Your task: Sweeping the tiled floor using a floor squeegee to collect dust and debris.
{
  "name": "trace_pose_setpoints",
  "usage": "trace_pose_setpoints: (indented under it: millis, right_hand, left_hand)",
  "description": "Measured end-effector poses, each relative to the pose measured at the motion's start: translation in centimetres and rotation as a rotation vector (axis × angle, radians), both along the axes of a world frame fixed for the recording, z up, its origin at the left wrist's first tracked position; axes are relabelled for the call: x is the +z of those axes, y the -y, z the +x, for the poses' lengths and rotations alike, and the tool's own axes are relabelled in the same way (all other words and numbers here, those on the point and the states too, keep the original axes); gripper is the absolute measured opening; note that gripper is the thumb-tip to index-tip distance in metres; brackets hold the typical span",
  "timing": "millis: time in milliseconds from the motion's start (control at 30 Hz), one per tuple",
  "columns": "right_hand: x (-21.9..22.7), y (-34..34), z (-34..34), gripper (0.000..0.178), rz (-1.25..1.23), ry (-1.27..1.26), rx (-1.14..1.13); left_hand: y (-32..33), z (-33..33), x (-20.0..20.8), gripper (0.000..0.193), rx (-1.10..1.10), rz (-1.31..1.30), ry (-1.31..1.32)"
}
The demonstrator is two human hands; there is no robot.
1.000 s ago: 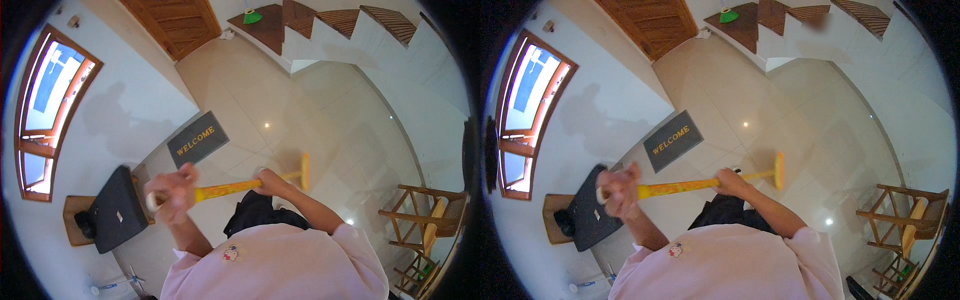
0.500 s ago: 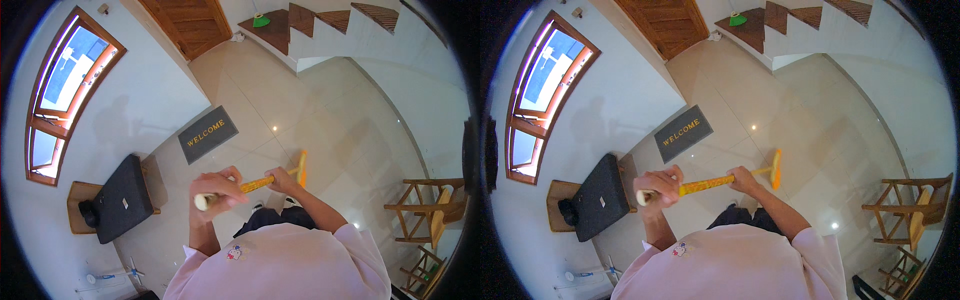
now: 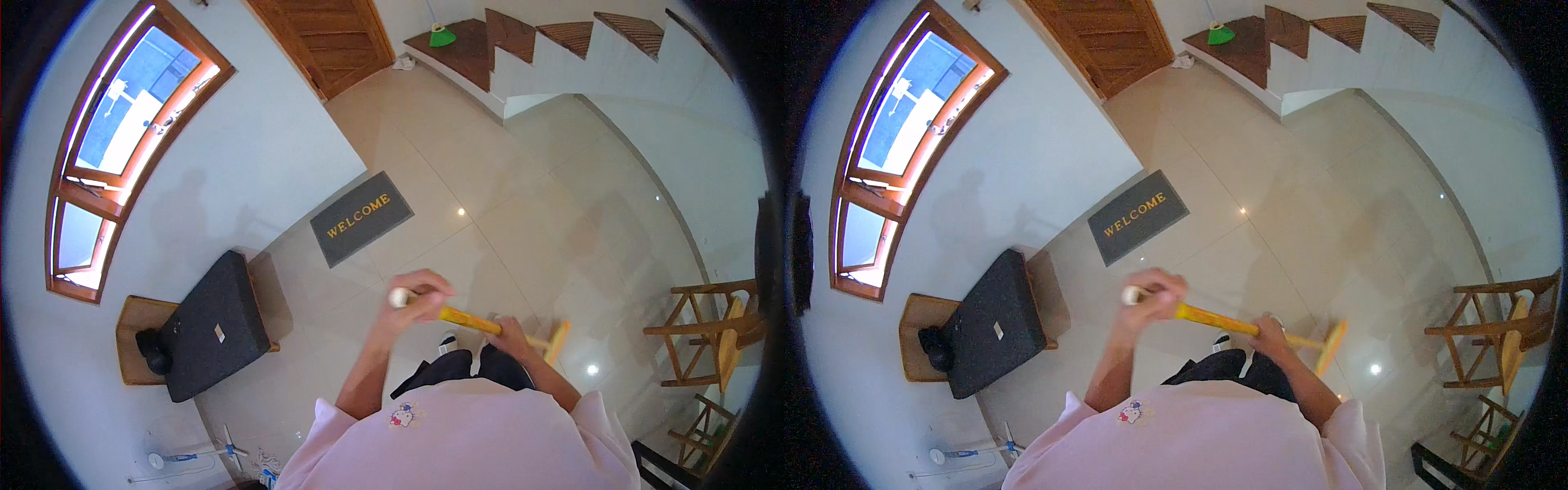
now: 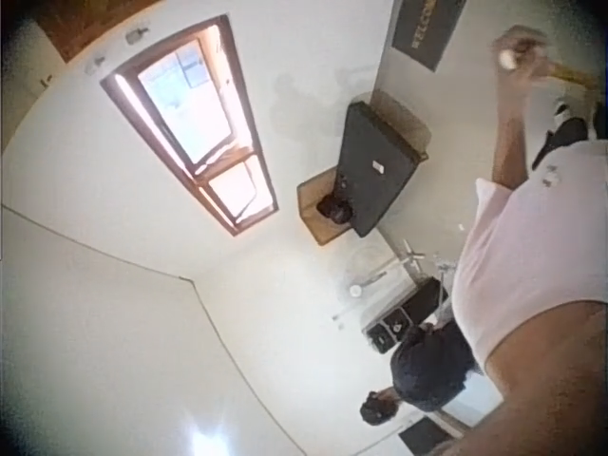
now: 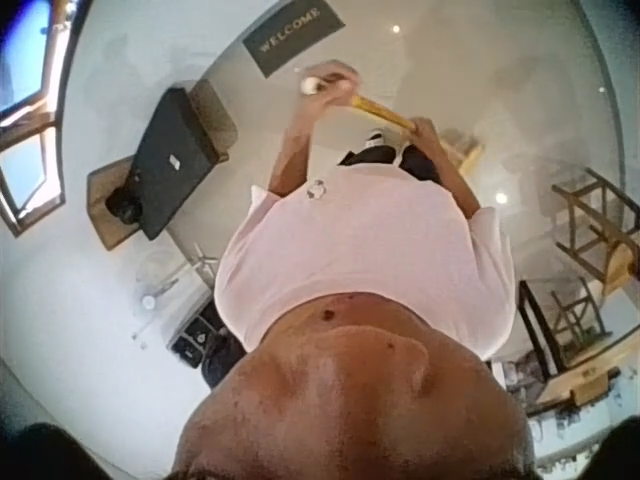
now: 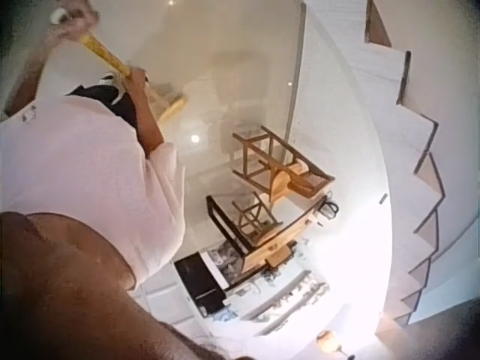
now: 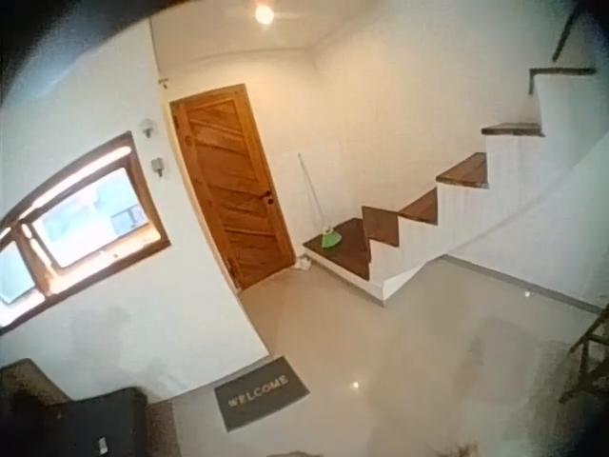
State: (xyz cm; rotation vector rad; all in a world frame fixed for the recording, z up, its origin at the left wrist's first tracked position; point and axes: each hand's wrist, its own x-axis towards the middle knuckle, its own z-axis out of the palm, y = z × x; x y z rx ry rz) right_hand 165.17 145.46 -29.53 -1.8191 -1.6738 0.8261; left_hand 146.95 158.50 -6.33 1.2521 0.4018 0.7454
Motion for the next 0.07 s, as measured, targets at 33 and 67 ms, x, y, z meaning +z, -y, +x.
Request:
trace_pose_setpoints:
  millis: [33, 67]
  right_hand:
    - [-1.1, 1.6, -0.5, 0.015, 0.006, -0.001, 0.006]
    - [-1.9, 3.3, -0.8, 0.014, -0.174, -0.132, -0.014]
  left_hand:
    - [0.5, 0.0, -1.8, 0.016, -0.008, -0.053, -0.12]
    - [0.2, -0.7, -1.8, 0.016, -0.014, -0.048, -0.117]
